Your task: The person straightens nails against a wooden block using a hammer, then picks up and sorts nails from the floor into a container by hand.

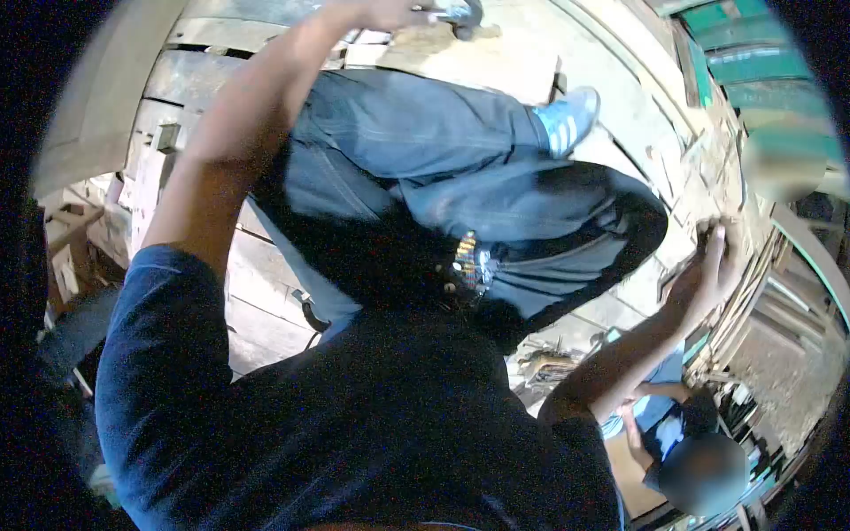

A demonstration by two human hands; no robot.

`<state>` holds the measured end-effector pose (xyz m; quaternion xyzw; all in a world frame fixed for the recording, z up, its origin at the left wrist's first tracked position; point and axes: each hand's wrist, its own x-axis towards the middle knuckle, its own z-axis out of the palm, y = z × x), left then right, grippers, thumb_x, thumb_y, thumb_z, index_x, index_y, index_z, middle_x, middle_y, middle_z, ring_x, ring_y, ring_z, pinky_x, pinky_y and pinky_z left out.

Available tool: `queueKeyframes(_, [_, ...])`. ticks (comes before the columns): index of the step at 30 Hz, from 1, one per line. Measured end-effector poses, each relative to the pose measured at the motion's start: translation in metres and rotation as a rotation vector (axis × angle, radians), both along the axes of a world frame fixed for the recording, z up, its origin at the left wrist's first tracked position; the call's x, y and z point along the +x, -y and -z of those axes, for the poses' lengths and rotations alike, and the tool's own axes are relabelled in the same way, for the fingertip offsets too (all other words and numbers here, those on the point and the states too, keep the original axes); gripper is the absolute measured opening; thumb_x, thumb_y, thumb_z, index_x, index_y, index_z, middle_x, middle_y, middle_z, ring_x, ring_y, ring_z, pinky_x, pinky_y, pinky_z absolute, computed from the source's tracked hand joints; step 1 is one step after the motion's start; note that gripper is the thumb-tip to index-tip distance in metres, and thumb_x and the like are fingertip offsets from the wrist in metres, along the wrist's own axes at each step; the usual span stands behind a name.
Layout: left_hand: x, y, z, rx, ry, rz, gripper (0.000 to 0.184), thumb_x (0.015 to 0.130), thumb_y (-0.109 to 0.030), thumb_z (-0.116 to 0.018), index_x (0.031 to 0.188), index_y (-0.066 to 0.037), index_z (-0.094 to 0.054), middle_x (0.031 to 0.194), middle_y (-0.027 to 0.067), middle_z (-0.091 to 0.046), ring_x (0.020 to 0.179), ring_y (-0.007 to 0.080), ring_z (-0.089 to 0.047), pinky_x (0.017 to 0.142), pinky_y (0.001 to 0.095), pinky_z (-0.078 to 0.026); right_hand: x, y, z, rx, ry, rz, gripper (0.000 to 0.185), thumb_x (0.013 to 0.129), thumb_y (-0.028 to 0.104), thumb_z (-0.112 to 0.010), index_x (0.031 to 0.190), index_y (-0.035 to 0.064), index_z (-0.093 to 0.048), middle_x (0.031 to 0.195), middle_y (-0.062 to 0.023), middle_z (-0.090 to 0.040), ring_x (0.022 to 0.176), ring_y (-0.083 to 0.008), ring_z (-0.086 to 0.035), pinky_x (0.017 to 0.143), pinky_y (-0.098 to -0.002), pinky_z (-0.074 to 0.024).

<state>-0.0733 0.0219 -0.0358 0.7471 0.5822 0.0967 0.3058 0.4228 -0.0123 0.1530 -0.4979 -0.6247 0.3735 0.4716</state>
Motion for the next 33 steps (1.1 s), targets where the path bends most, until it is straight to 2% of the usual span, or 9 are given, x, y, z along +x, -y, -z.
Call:
queueKeyframes(6, [-0.023, -0.005, 0.053, 0.156, -0.172, -0.033, 0.052, 0.090, -0.048, -0.047, 0.125, -0.009, -0.051, 0.121, 0.0198, -0.054, 0.113, 0.0330, -0.052, 0.096, 0.0399, -0.039, 0.094, 0.074, 0.023, -0.101, 0.404, 0.384, 0.007, 0.086, 0.005, -0.061, 0.090, -0.0006, -0.060, 0.083, -0.0047, -0.057, 0.080, -0.0098, -0.053, 0.074, -0.0209, -0.0427])
queueKeyframes(8, [0.000, 0.000, 0.006, -0.086, -0.162, -0.030, 0.060, 0.089, -0.053, -0.047, 0.127, -0.006, -0.049, 0.129, 0.0192, -0.050, 0.119, 0.0325, -0.047, 0.100, 0.0397, -0.035, 0.135, 0.093, 0.040, -0.199, 0.242, 0.358, 0.004, 0.086, 0.002, -0.060, 0.088, 0.0003, -0.059, 0.079, -0.0017, -0.054, 0.076, -0.0063, -0.049, 0.071, -0.0182, -0.0401])
queueKeyframes(12, [-0.003, -0.002, 0.010, -0.333, 0.071, -0.083, 0.050, 0.091, -0.044, -0.049, 0.118, -0.003, -0.053, 0.097, 0.0144, -0.059, 0.087, 0.0223, -0.053, 0.077, 0.0360, -0.043, 0.187, 0.128, 0.071, -0.302, 0.260, 0.402, 0.010, 0.084, 0.002, -0.063, 0.092, -0.0019, -0.058, 0.075, 0.0000, -0.056, 0.069, -0.0052, -0.049, 0.064, -0.0193, -0.0410])
queueKeyframes(19, [-0.026, 0.007, 0.029, -0.258, 0.148, -0.206, 0.051, 0.091, -0.038, -0.054, 0.130, -0.005, -0.047, 0.098, 0.0033, -0.057, 0.084, 0.0124, -0.049, 0.072, 0.0265, -0.040, 0.264, 0.227, 0.147, -0.517, 0.450, 0.647, 0.012, 0.082, 0.006, -0.061, 0.091, -0.0015, -0.062, 0.082, -0.0048, -0.064, 0.071, -0.0119, -0.057, 0.065, -0.0253, -0.0459])
queueKeyframes(20, [0.029, 0.033, -0.018, -0.304, 0.607, -0.416, 0.047, 0.093, -0.035, -0.052, 0.130, -0.006, -0.048, 0.090, 0.0004, -0.056, 0.074, 0.0076, -0.046, 0.063, 0.0223, -0.037, 0.267, 0.247, 0.153, -0.586, 0.262, 0.753, 0.011, 0.084, 0.008, -0.060, 0.090, -0.0004, -0.063, 0.080, -0.0030, -0.063, 0.068, -0.0113, -0.056, 0.063, -0.0238, -0.0443])
queueKeyframes(22, [-0.064, -0.004, 0.058, -0.262, 0.144, -0.115, 0.038, 0.094, -0.034, -0.051, 0.120, -0.007, -0.055, 0.079, -0.0038, -0.052, 0.065, 0.0043, -0.042, 0.055, 0.0207, -0.032, 0.274, 0.287, 0.163, -0.605, 0.101, 0.916, 0.008, 0.081, 0.009, -0.062, 0.086, 0.0027, -0.062, 0.076, -0.0018, -0.059, 0.068, -0.0099, -0.054, 0.061, -0.0227, -0.0446])
queueKeyframes(26, [-0.034, -0.002, 0.035, -0.396, 0.125, -0.195, 0.029, 0.094, -0.036, -0.050, 0.102, -0.009, -0.058, 0.071, -0.0061, -0.045, 0.059, 0.0037, -0.037, 0.050, 0.0206, -0.027, 0.282, 0.343, 0.175, -0.776, 0.105, 1.136, 0.007, 0.078, 0.008, -0.064, 0.084, 0.0049, -0.062, 0.071, -0.0002, -0.058, 0.063, -0.0094, -0.052, 0.055, -0.0218, -0.0399])
queueKeyframes(28, [-0.038, -0.001, 0.037, -0.412, 0.087, -0.220, 0.028, 0.094, -0.036, -0.049, 0.098, -0.010, -0.058, 0.070, -0.0062, -0.044, 0.059, 0.0037, -0.037, 0.050, 0.0204, -0.026, 0.322, 0.384, 0.211, -0.891, 0.543, 1.209, 0.015, 0.075, 0.011, -0.070, 0.085, 0.0031, -0.062, 0.071, -0.0006, -0.059, 0.062, -0.0093, -0.052, 0.055, -0.0228, -0.0399])
queueKeyframes(33, [-0.034, 0.006, 0.046, -0.295, 0.293, -0.265, 0.032, 0.093, -0.040, -0.049, 0.102, -0.011, -0.059, 0.068, -0.0041, -0.046, 0.059, 0.0057, -0.037, 0.050, 0.0214, -0.026, 0.294, 0.384, 0.207, -0.974, 0.765, 1.276, 0.024, 0.073, 0.014, -0.069, 0.092, 0.0014, -0.063, 0.081, -0.0078, -0.065, 0.072, -0.0169, -0.060, 0.066, -0.0300, -0.0466])
